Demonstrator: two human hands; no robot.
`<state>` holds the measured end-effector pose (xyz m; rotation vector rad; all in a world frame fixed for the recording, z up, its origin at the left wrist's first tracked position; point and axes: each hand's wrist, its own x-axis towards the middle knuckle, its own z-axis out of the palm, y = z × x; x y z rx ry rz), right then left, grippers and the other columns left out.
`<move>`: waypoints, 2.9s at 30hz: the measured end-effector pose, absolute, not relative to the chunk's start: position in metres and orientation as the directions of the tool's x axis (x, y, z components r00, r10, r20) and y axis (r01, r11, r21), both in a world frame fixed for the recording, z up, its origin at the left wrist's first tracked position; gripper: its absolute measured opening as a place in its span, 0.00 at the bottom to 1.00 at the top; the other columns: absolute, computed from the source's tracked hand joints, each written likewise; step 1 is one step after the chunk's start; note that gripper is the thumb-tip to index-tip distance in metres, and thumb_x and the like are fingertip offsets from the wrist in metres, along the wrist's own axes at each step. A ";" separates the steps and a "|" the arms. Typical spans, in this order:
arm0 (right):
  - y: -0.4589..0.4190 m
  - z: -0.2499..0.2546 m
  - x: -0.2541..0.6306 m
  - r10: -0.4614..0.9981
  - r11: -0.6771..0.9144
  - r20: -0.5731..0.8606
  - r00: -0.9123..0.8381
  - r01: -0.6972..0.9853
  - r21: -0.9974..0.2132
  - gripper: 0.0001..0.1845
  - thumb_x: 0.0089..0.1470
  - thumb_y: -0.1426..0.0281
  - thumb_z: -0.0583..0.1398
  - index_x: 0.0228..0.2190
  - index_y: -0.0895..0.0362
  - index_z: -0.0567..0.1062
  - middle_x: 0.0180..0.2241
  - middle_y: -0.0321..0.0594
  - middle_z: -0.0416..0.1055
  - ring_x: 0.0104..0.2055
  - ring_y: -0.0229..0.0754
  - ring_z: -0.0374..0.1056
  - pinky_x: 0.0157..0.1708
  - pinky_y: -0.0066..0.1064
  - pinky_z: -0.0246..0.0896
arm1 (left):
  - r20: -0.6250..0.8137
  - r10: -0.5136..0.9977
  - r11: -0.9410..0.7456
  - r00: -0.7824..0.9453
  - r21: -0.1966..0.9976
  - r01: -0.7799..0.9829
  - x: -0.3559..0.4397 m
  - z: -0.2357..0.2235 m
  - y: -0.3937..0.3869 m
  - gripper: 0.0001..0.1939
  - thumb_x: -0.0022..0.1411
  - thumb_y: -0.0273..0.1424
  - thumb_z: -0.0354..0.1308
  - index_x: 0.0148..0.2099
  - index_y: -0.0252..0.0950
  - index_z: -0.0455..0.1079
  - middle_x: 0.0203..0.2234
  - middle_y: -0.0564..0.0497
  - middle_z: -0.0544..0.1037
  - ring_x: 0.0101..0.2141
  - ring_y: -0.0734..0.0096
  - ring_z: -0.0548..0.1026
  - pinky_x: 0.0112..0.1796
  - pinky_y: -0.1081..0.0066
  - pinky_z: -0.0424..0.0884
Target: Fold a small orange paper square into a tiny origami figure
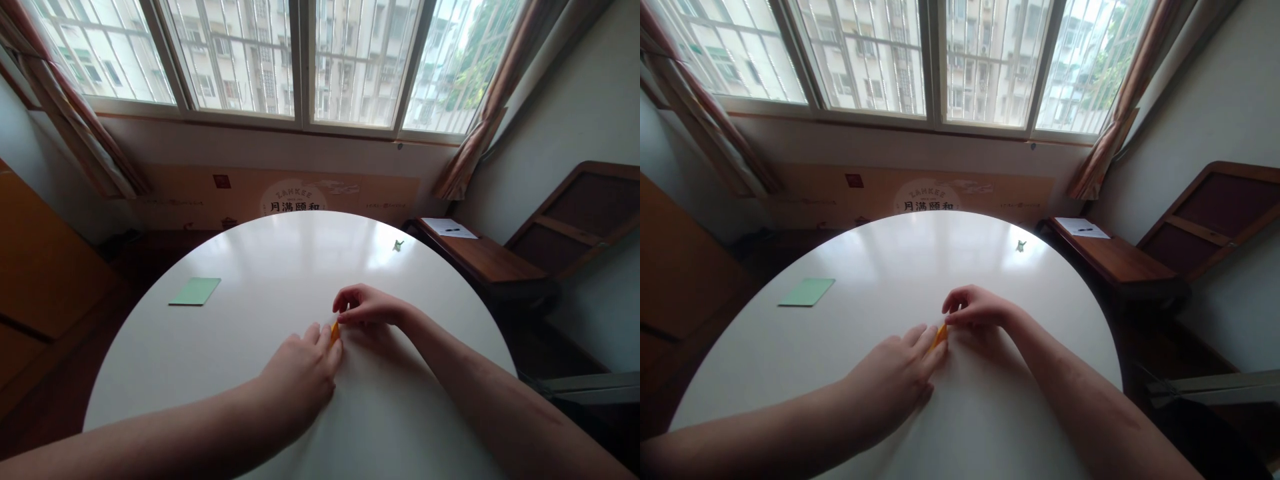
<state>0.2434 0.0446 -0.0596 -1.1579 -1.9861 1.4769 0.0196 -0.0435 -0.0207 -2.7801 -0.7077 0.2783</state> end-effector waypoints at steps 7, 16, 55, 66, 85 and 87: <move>0.029 -0.067 0.238 0.879 0.289 0.080 -0.470 0.392 -0.874 0.07 0.54 0.68 0.66 0.35 0.59 0.79 0.29 0.36 0.73 0.30 0.35 0.66 0.30 0.25 0.61 | -0.074 0.624 -0.782 0.778 -0.086 0.618 0.015 -0.034 -0.046 0.30 0.71 0.41 0.49 0.67 0.26 0.63 0.61 0.31 0.69 0.57 0.41 0.70 0.49 0.48 0.74; 0.018 -0.073 0.237 0.779 0.508 0.229 -0.584 0.373 -0.776 0.05 0.55 0.70 0.67 0.34 0.55 0.84 0.29 0.37 0.74 0.25 0.32 0.65 0.27 0.24 0.59 | -0.089 0.637 -0.760 0.766 0.094 0.643 0.003 -0.046 -0.042 0.35 0.71 0.47 0.45 0.70 0.27 0.58 0.66 0.34 0.63 0.64 0.39 0.63 0.57 0.45 0.68; -0.010 -0.055 0.217 0.852 0.507 0.121 -0.509 0.748 -0.428 0.10 0.60 0.72 0.60 0.36 0.49 0.82 0.31 0.35 0.74 0.30 0.36 0.69 0.29 0.28 0.55 | 0.070 0.495 -0.868 0.866 0.022 0.495 -0.002 -0.060 -0.032 0.34 0.71 0.51 0.45 0.59 0.26 0.71 0.52 0.36 0.77 0.46 0.49 0.74 0.47 0.55 0.68; -0.010 -0.057 0.216 0.893 0.451 0.168 -0.419 0.831 -0.325 0.12 0.61 0.73 0.57 0.31 0.54 0.80 0.31 0.39 0.73 0.28 0.37 0.68 0.27 0.28 0.54 | 0.053 0.560 -0.828 0.827 0.074 0.556 0.002 -0.053 -0.033 0.32 0.66 0.48 0.55 0.60 0.27 0.70 0.51 0.36 0.77 0.46 0.48 0.73 0.49 0.53 0.68; -0.010 -0.047 0.230 0.780 0.572 0.077 -0.621 0.657 -0.491 0.11 0.59 0.75 0.59 0.36 0.51 0.81 0.32 0.35 0.74 0.28 0.35 0.68 0.29 0.27 0.58 | 0.217 0.481 -0.861 0.849 -0.066 0.505 -0.005 -0.074 -0.038 0.37 0.72 0.51 0.43 0.63 0.23 0.68 0.56 0.35 0.76 0.56 0.47 0.67 0.58 0.52 0.57; -0.012 -0.049 0.226 0.796 0.566 0.091 -0.599 0.682 -0.463 0.10 0.59 0.75 0.58 0.33 0.52 0.80 0.31 0.35 0.73 0.27 0.35 0.67 0.28 0.27 0.56 | 0.232 0.477 -0.864 0.848 -0.057 0.501 -0.005 -0.073 -0.037 0.37 0.72 0.53 0.42 0.61 0.25 0.70 0.55 0.37 0.77 0.54 0.49 0.69 0.57 0.54 0.59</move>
